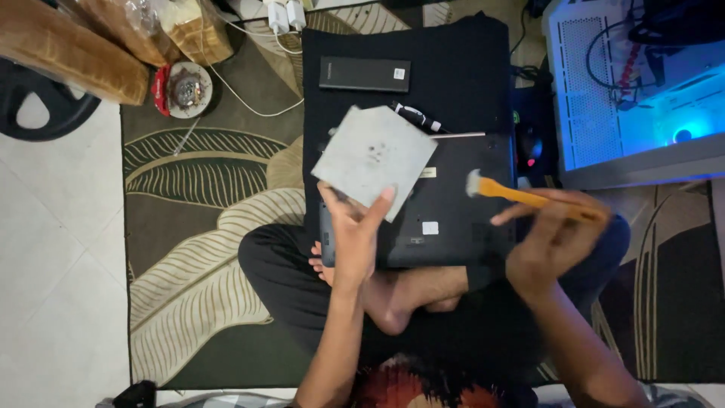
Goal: Reattaching a small component panel to the underside of a laptop using a precision screwdriver.
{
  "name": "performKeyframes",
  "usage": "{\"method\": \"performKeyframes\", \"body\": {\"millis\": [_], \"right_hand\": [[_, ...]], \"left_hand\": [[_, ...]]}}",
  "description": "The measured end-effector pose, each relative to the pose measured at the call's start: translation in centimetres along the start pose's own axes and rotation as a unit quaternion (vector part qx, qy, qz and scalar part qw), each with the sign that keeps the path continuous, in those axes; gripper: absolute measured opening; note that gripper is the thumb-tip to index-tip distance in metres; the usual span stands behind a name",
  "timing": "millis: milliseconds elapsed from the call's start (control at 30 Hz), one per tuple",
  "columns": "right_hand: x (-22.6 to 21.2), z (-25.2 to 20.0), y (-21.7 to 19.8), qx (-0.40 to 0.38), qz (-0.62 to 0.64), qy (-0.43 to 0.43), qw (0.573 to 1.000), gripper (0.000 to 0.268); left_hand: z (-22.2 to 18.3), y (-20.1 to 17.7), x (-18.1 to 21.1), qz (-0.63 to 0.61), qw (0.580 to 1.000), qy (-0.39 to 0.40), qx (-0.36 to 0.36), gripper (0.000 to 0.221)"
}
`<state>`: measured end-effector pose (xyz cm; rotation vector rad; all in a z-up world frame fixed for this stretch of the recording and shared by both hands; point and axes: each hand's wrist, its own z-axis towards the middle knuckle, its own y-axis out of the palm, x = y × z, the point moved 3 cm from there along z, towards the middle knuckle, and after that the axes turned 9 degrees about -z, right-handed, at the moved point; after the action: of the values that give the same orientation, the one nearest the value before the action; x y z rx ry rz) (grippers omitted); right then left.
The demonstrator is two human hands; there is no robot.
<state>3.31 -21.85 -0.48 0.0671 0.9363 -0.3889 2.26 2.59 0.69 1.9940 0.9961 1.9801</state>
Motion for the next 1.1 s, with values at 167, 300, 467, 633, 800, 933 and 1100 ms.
{"method": "performKeyframes", "body": {"millis": [167,300,467,633,800,933,1100], "right_hand": [[-2.4,-0.7,2.1,-0.123,-0.152,-0.060,0.979,0.010],[0.0,2.1,3.0,-0.094,-0.176,-0.149,0.969,0.008],[-3.9,0.0,5.6,-0.106,-0.095,-0.158,0.977,0.009],[-4.7,2.1,5.0,-0.096,-0.070,-0.108,0.987,0.011],[-3.2,-1.0,5.6,-0.120,-0.179,-0.252,0.944,0.015],[-2.0,-0.8,5.2,-0.093,-0.242,-0.214,0.942,0.010],[1.4,-0.9,3.8,-0.190,-0.240,-0.113,0.945,0.015]], "left_hand": [[-1.2,1.9,0.6,0.176,0.983,0.003,-0.055,0.037],[-2.3,0.5,-1.4,0.264,0.958,-0.020,-0.108,0.021],[-2.3,1.3,0.1,0.313,0.940,0.131,-0.026,0.023],[-2.2,2.6,2.0,0.281,0.938,0.204,-0.020,0.029],[-2.2,2.1,1.6,0.252,0.939,0.229,-0.048,0.035],[-2.1,2.2,1.7,0.268,0.934,0.234,-0.041,0.033],[-2.0,1.9,1.8,0.273,0.933,0.230,-0.045,0.031]]}}
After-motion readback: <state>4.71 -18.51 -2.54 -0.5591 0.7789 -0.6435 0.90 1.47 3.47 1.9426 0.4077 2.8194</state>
